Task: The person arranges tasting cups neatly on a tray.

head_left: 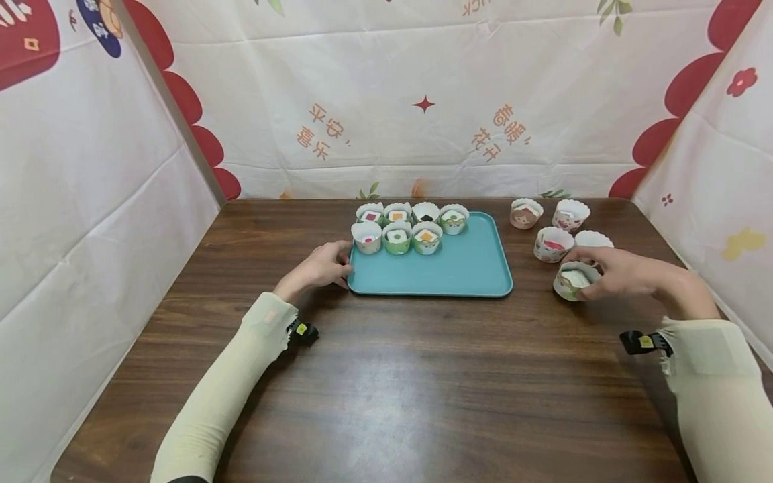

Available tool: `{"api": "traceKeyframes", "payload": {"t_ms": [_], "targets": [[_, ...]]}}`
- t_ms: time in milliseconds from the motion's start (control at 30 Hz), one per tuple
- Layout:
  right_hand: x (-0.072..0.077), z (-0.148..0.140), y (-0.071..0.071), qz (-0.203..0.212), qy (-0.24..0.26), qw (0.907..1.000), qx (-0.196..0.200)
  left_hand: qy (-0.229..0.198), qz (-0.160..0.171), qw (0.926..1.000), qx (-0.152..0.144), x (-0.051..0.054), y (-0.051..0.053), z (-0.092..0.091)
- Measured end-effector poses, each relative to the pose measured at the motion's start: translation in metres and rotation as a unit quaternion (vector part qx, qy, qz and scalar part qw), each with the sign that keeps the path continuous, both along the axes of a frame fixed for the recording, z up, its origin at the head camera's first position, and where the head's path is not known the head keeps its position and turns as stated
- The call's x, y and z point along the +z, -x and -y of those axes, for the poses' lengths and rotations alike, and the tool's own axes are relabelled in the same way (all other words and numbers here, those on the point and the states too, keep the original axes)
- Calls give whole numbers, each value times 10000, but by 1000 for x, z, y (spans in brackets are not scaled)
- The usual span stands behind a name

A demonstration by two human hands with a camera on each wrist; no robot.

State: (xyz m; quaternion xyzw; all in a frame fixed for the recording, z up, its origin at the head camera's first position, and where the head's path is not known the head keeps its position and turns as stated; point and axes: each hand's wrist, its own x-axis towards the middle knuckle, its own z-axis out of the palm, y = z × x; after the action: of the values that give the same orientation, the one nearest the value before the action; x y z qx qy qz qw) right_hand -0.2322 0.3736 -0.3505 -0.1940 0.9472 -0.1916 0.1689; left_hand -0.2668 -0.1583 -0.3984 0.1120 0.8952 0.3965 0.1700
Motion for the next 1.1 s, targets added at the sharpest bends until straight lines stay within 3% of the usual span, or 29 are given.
{"api": "traceKeyframes", "payload": {"t_ms": [600,1100], "targets": [[0,9,0,-818,230,9963,104,18,-38,10000,-30,-1,1,1],[5,19,-2,-515,401,9979,-28,-10,1,10000,-43,-1,0,1]]}}
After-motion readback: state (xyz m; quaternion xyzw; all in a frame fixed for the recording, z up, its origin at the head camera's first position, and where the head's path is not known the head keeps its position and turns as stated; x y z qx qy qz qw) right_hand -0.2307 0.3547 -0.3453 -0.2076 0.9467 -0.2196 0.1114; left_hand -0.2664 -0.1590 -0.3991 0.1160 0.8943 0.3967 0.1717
